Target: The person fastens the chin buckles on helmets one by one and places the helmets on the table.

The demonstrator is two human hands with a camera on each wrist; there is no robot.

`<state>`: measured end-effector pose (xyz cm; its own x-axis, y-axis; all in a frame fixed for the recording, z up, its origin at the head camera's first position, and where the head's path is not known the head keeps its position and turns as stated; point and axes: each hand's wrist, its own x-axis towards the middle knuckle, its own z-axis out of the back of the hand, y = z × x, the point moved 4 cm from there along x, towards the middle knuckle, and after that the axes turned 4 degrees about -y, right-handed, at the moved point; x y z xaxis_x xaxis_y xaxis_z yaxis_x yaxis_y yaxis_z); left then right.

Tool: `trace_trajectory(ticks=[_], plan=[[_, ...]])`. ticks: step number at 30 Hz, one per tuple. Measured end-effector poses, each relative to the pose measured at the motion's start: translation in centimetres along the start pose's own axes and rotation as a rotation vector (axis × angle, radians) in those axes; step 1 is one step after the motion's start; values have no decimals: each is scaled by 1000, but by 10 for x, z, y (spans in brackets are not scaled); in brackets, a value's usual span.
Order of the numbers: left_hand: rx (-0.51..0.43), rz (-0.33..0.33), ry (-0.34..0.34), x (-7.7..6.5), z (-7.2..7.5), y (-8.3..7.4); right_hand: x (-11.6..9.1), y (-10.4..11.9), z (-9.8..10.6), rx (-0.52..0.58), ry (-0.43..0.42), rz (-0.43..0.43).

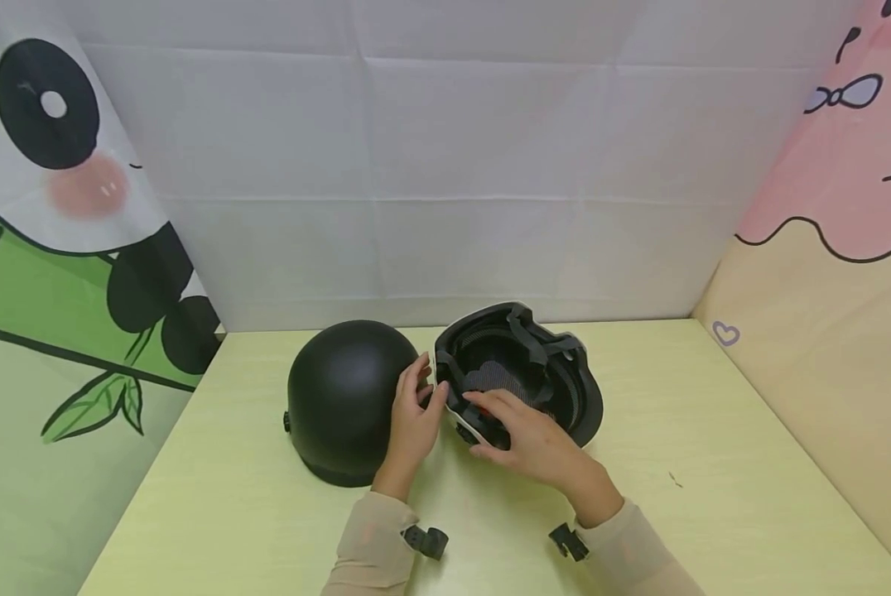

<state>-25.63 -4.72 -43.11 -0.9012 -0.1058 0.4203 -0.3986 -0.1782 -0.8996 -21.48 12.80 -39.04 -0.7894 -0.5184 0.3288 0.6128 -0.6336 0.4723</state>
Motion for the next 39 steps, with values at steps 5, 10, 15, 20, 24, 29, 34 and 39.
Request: trace_trajectory(ticks=[5,10,15,20,24,29,34,39], plan=[[-22,23,23,-3,0,-23,-1,-2,-3,-27,-15,1],[-8,43,42,-5,0,-33,-1,-3,-5,-49,-26,17],[-13,69,50,-5,-1,-30,-1,-3,-5,-74,-44,49],[-25,55,49,-4,-4,-30,-1,-3,-4,-99,-98,100],[-26,43,46,-2,-8,-30,-1,-4,-3,-90,-167,143],[-35,44,36,2,-17,-11,-3,-9,-3,-53,-241,177],[-31,14,11,9,-23,4,-4,-11,0,-4,-303,191],[12,-11,17,16,-26,-4,-5,-14,3,47,-345,179]])
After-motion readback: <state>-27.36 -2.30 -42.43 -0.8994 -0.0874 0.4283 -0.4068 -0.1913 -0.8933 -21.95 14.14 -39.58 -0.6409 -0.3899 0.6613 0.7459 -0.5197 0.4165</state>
